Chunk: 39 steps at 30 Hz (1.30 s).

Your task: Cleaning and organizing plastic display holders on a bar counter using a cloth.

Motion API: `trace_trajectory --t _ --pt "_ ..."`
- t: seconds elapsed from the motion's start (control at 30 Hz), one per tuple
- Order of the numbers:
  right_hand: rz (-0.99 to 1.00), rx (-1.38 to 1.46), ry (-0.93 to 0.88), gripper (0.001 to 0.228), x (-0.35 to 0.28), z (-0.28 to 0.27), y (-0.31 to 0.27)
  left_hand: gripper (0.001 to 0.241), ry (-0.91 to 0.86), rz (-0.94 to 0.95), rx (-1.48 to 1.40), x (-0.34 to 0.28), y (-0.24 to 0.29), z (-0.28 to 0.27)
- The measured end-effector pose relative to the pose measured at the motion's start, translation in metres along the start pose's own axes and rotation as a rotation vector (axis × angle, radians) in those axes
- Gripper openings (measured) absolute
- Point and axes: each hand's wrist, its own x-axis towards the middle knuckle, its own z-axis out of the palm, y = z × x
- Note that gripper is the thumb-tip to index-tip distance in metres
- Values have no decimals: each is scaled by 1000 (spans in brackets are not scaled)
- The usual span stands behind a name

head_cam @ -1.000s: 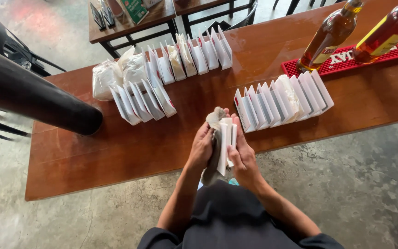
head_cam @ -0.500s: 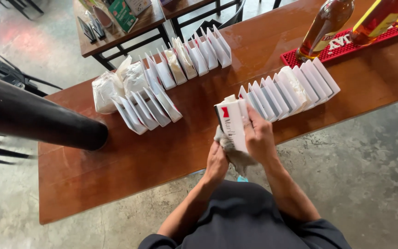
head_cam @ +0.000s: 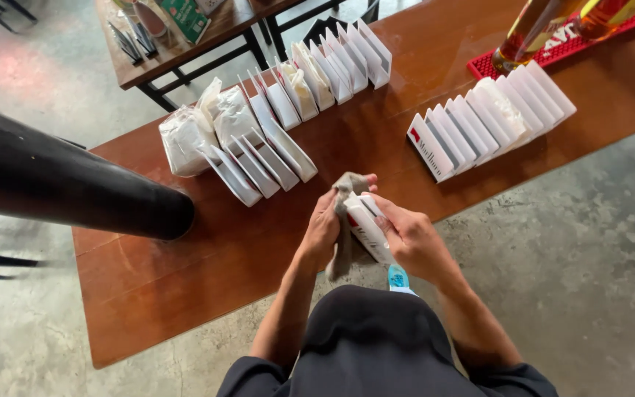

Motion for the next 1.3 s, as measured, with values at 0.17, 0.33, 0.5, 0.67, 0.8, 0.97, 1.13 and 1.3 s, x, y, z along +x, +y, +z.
trace_trajectory --t 0.17,0.33,0.5,0.67,0.8,0.97,1.13,1.3 --pt "-28 -155 -123 43 1 1 -13 54 -264 -15 333 -18 -11 -29" --pt "-117 -198 -151 43 2 8 -18 55 -200 -26 235 -32 -2 -22" --pt "-214 -187 -136 41 8 7 -35 56 -300 265 166 -36 -6 -31" --pt "-383 -343 -354 44 25 -10 -45 61 -178 -336 -428 -28 -54 -76" --pt "-523 -398 -586 28 41 -23 -41 55 -507 -525 -361 -39 -25 -41" --pt "-576 -363 51 43 36 -23 -25 58 -464 -394 -366 -35 -51 -31" --pt "-374 139 500 84 17 10 25 57 -331 -151 -467 -20 -53 -17" --pt "-397 116 340 89 7 30 11 43 -18 639 734 -6 -63 8"
